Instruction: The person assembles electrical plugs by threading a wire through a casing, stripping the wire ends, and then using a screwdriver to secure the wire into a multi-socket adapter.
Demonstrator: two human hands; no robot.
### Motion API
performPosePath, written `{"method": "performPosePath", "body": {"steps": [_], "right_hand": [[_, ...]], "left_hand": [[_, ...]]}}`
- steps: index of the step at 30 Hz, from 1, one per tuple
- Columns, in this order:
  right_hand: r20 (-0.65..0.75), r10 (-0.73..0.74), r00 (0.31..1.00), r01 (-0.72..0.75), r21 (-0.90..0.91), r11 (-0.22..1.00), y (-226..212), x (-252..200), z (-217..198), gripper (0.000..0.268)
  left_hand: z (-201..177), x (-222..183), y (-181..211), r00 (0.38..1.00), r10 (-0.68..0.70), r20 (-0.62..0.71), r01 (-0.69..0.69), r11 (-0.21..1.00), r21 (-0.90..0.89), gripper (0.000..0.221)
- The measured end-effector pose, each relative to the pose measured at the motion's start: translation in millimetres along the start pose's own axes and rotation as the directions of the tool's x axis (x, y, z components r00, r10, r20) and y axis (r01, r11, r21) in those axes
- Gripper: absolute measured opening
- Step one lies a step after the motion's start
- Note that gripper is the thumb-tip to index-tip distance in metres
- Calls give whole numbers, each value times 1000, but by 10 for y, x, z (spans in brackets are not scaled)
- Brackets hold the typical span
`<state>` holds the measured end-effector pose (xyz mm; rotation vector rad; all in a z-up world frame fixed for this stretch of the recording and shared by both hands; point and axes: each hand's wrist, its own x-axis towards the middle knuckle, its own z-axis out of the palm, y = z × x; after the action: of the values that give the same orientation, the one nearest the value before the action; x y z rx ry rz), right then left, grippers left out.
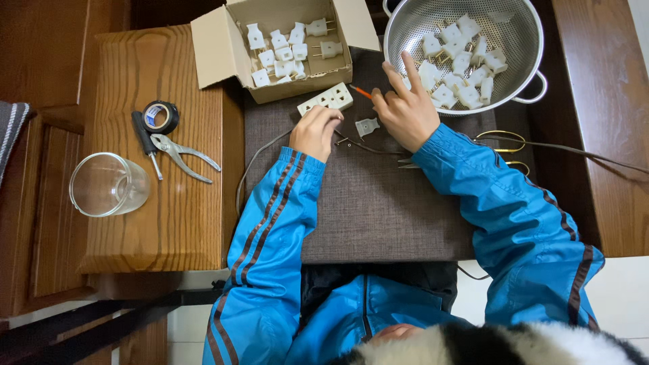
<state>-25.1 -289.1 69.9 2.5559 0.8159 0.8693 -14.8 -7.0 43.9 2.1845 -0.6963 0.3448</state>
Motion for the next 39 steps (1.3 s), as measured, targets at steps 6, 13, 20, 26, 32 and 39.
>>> {"method": "performPosePath", "body": {"steps": [6, 13, 20, 26, 32, 39], "right_hand": [[132, -15, 991, 22, -57, 998, -93, -32, -16, 43], [226, -41, 973, 52, -43, 998, -79, -24, -9, 32], [97, -34, 995, 35, -6, 999, -69, -24, -3, 30], [66, -12, 998, 10, 20, 1000, -78, 5, -12, 15], [-9, -44, 999, 45, 129, 991, -63, 31, -12, 16], [-259, 25, 966, 43, 253, 966, -194, 13, 322, 29]], "left_hand": [[-123, 62, 149, 978, -192, -79, 154, 924, -349, 21], [-97, 84, 140, 921, -389, -23, 267, 675, -688, 24], [22, 48, -55, 929, -369, 21, 206, 470, -858, 25], [-26, 76, -28, 915, -404, -1, 200, 454, -868, 36], [-16, 85, -42, 897, -435, -78, 145, 457, -878, 31], [115, 58, -235, 908, -390, -151, 28, 418, -908, 35]]}}
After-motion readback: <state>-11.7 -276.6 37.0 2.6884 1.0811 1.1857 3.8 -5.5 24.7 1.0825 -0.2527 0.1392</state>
